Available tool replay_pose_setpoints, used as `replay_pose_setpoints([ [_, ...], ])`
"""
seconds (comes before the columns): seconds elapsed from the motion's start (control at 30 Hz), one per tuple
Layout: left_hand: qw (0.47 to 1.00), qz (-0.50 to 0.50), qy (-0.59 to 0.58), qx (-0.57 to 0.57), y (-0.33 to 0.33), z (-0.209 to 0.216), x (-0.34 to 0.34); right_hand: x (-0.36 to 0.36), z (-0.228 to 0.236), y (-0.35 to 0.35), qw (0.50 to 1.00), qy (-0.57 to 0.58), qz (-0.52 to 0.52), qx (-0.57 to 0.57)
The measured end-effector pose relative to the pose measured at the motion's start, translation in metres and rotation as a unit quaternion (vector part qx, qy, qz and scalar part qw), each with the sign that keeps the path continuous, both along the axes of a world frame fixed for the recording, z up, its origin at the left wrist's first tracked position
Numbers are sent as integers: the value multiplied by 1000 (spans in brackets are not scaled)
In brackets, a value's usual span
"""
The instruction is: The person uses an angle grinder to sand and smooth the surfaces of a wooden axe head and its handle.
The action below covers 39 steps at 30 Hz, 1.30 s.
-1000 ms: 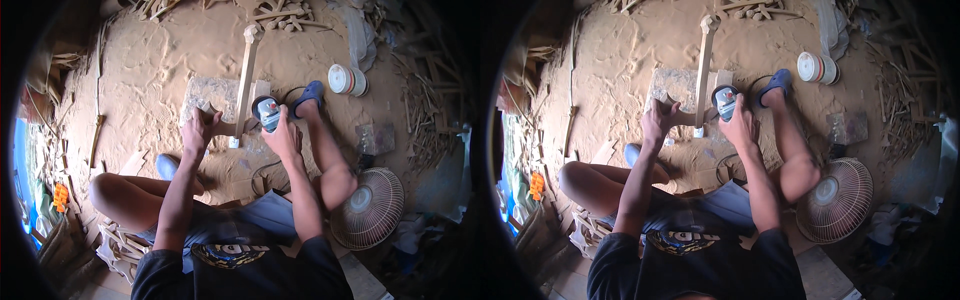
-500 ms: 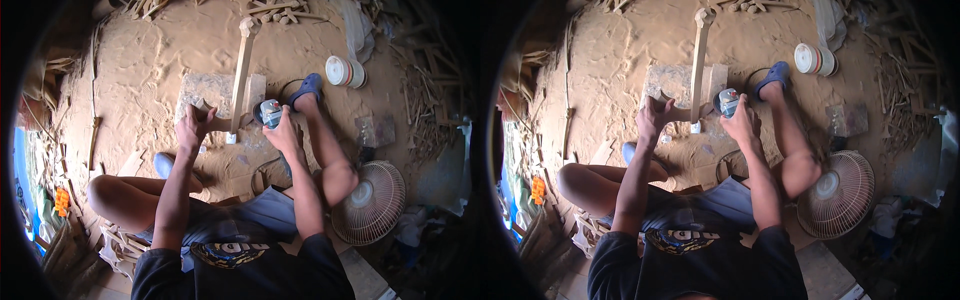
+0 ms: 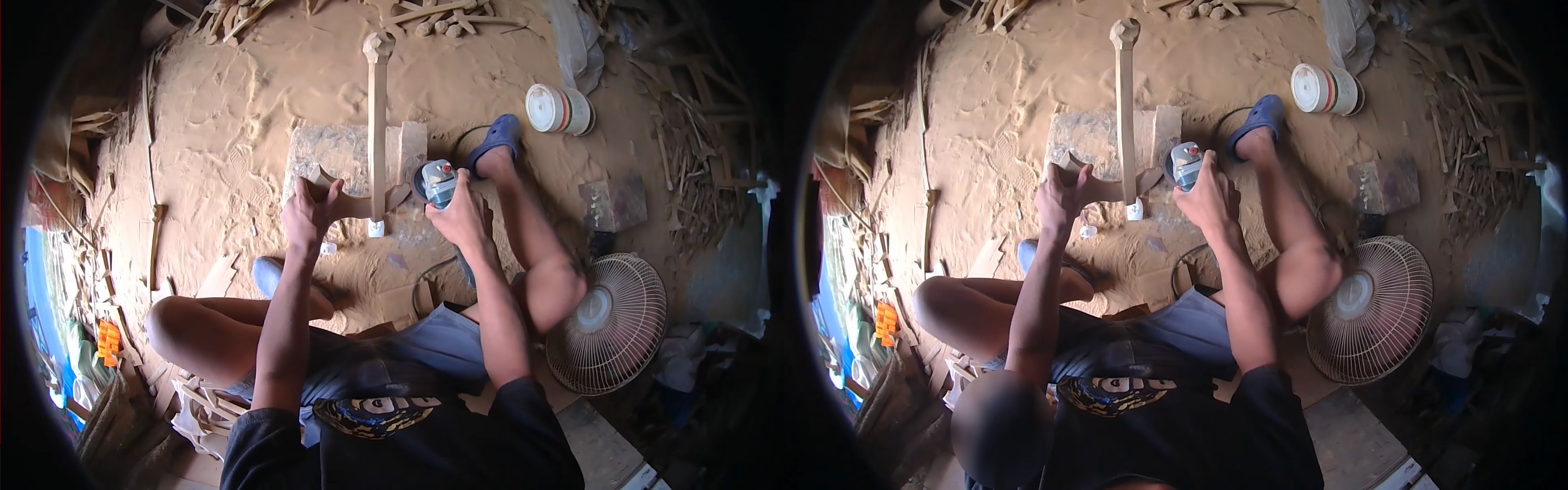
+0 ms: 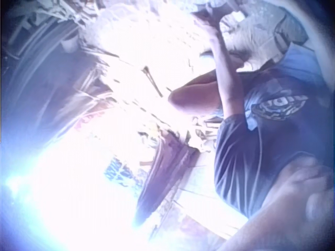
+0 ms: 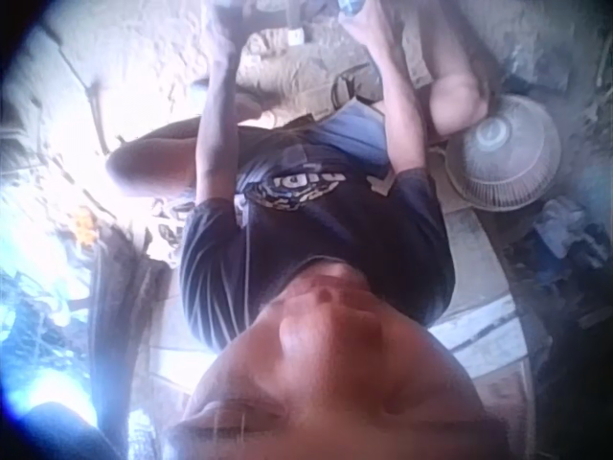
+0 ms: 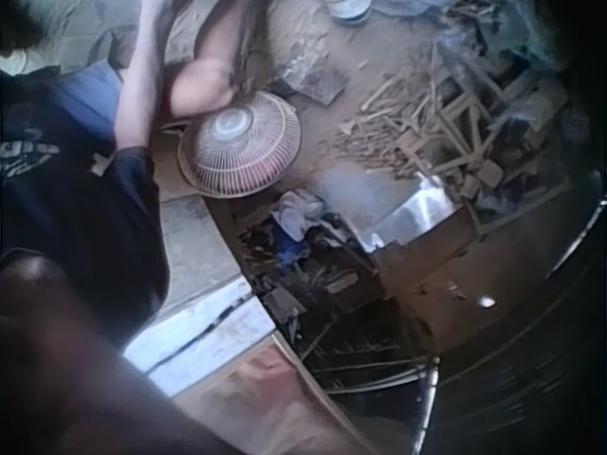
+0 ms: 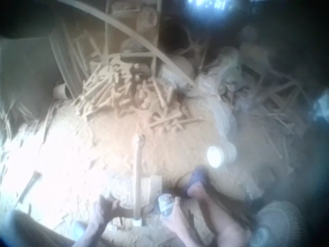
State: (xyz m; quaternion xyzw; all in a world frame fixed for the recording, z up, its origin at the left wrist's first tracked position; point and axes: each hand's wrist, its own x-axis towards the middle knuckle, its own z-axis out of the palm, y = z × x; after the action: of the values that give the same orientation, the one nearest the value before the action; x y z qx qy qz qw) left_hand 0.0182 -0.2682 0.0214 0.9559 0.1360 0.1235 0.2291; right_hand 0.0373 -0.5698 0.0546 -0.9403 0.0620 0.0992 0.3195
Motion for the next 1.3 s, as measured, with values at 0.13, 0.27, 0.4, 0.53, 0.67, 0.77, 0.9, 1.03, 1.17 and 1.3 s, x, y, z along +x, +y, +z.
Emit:
replay_pose_setpoints([
  [0.13,993,23,67,-92,21,-12,2,-9,30,6,999,-7,-32,-44],
  [0.27,981,48,172,-77,28,-26,2,-25,40,-3,997,-69,-42,-2],
  [0.4,977,-177,48,112,-3,-32,-12,-42,33,-13,991,-124,-37,16],
  [0.53,939,-310,93,119,-27,-38,-18,-56,24,-15,988,-155,-9,6],
  [0.67,939,-323,25,118,-17,-54,-7,-71,21,2,988,-153,36,-9],
  [0.77,914,-398,58,42,-16,-55,2,-82,15,0,983,-169,69,-31],
  [0.9,902,-408,139,31,-11,-54,13,-91,-1,8,980,-163,107,-33],
  [1.03,903,-404,142,33,-8,-55,14,-99,-1,14,986,-104,115,-61],
  [1.17,899,-403,161,57,-5,-54,15,-104,7,20,984,-104,121,-81],
  [1.3,892,-402,202,52,-10,-43,18,-103,10,24,982,-110,121,-93],
])
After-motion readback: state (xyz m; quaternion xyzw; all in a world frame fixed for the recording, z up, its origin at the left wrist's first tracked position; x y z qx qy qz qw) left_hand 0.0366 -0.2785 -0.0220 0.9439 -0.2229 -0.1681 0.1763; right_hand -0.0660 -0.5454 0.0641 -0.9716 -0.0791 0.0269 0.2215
